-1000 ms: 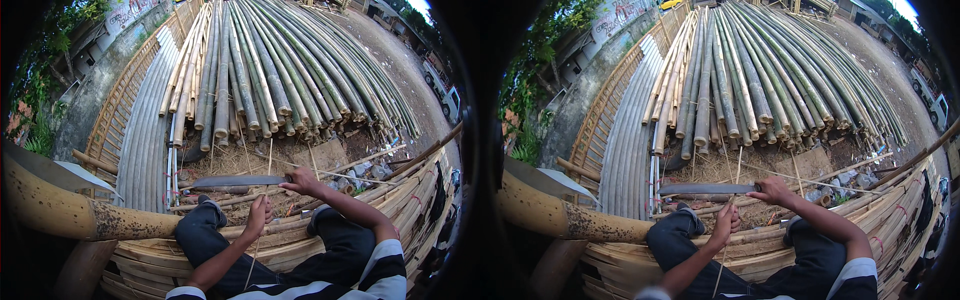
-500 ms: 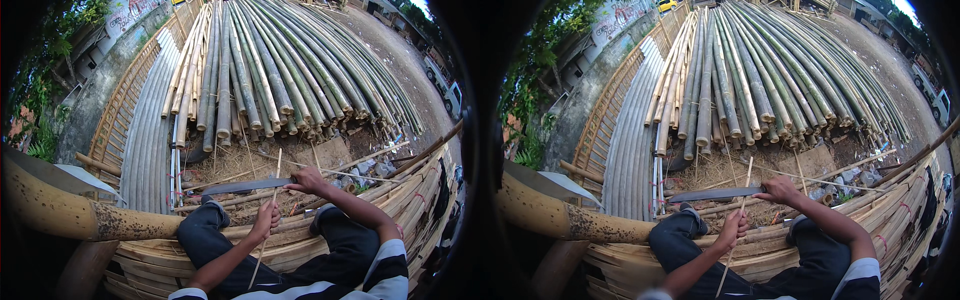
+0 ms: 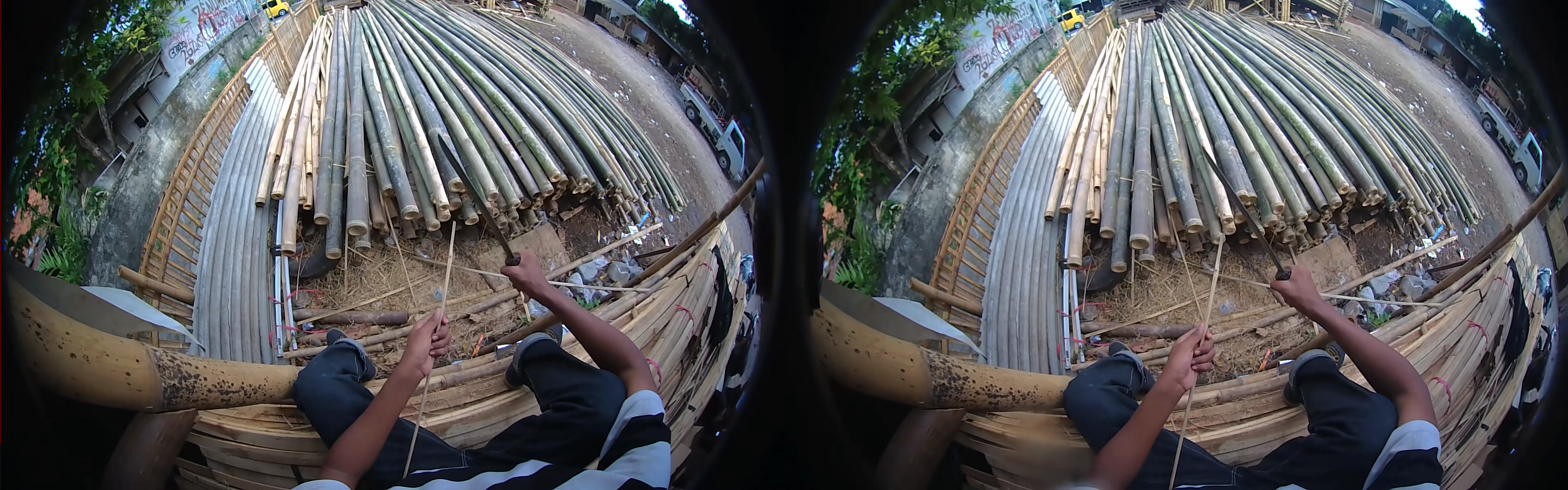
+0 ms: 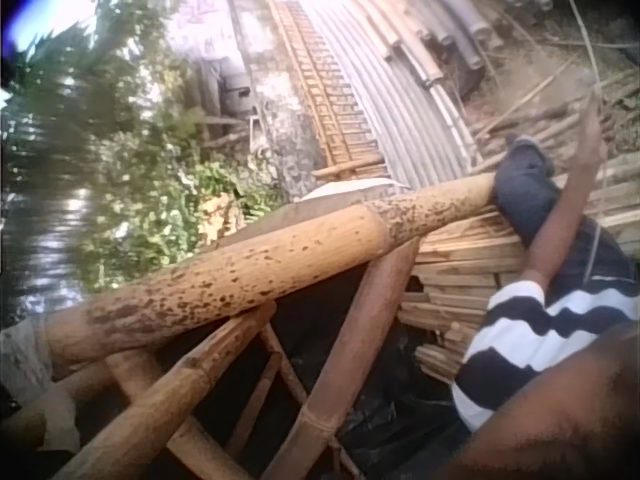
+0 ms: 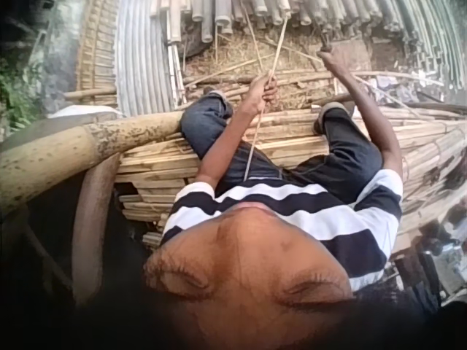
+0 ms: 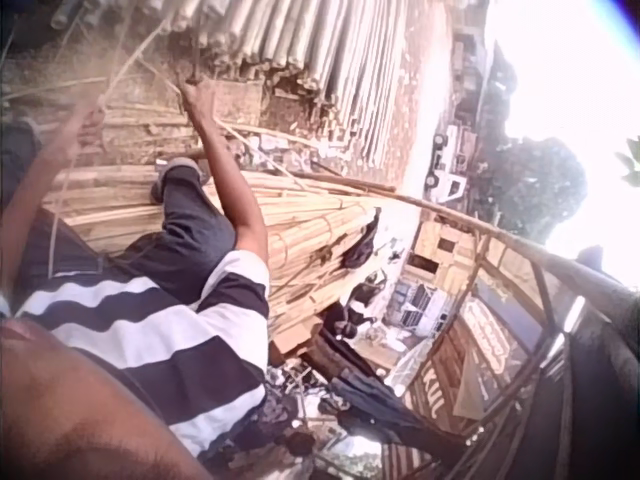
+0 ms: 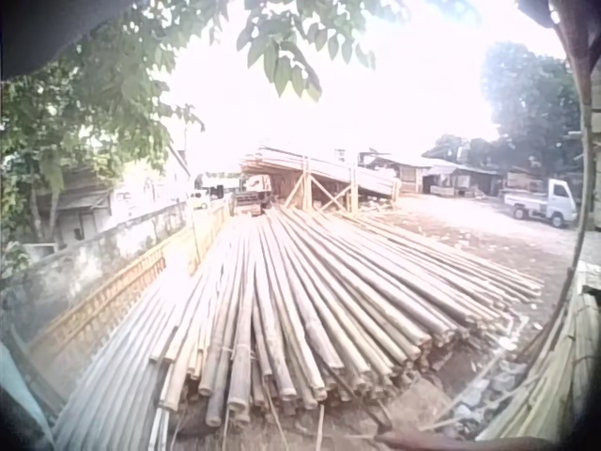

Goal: Smoothing or shaving long, thin bamboo strips using a large machete tool.

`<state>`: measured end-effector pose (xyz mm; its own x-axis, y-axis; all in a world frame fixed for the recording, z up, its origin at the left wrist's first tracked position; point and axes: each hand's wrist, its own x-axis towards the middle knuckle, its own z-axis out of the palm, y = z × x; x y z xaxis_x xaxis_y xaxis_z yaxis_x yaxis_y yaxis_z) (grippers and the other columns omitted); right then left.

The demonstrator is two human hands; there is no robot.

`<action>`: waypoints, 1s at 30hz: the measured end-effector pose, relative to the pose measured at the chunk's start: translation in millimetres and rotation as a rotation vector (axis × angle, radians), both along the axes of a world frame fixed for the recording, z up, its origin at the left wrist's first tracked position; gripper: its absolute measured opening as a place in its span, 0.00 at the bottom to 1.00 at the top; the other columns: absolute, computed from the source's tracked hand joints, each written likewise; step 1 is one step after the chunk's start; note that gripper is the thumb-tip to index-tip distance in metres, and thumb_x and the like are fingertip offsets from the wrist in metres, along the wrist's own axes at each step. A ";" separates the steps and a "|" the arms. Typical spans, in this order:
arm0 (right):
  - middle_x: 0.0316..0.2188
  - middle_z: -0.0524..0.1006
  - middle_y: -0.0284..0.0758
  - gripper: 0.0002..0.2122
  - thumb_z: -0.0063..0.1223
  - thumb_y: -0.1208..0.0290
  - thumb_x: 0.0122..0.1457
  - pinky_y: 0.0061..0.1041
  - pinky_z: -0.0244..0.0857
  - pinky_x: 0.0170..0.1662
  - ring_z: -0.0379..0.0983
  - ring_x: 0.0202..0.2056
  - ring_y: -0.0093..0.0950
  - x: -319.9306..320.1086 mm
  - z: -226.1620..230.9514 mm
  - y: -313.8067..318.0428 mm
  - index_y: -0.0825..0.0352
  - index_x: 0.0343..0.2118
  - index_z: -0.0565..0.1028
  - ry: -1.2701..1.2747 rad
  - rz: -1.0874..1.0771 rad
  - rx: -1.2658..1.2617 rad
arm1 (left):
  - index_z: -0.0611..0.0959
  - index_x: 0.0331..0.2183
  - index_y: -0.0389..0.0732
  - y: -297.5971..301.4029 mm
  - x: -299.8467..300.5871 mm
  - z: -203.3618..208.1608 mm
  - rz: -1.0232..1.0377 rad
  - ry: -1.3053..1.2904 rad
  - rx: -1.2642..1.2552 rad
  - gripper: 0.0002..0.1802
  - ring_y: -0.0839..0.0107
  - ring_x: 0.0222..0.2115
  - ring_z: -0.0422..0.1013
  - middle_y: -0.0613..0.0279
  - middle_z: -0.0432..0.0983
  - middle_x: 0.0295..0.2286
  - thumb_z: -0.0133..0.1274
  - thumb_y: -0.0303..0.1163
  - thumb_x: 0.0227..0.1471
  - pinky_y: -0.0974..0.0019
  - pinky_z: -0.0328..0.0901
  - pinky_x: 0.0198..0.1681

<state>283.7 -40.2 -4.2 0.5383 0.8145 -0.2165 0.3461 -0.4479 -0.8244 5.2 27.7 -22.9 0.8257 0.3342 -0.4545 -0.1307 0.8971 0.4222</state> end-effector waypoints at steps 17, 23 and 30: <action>0.16 0.73 0.45 0.08 0.52 0.65 0.40 0.41 0.66 0.28 0.72 0.22 0.45 -20.4 -10.5 23.4 0.65 0.19 0.74 -0.731 0.403 -0.114 | 0.65 0.28 0.44 -18.3 -2.0 14.5 0.184 0.192 0.267 0.13 0.86 0.11 0.44 0.76 0.50 0.15 0.40 0.40 0.61 0.78 0.39 0.11; 0.15 0.73 0.46 0.09 0.52 0.65 0.40 0.42 0.67 0.28 0.73 0.21 0.44 -57.1 4.0 12.3 0.67 0.20 0.73 -0.725 0.496 -0.072 | 0.62 0.25 0.46 -16.6 -3.4 10.5 0.102 0.187 0.250 0.14 0.86 0.10 0.44 0.76 0.50 0.15 0.40 0.39 0.61 0.78 0.39 0.11; 0.14 0.72 0.42 0.09 0.55 0.65 0.37 0.40 0.67 0.26 0.72 0.20 0.43 -57.1 3.2 18.2 0.65 0.20 0.73 -0.807 0.623 -0.033 | 0.66 0.28 0.44 -38.1 -1.8 5.0 0.033 0.330 0.494 0.11 0.85 0.10 0.47 0.76 0.50 0.14 0.41 0.38 0.60 0.77 0.41 0.11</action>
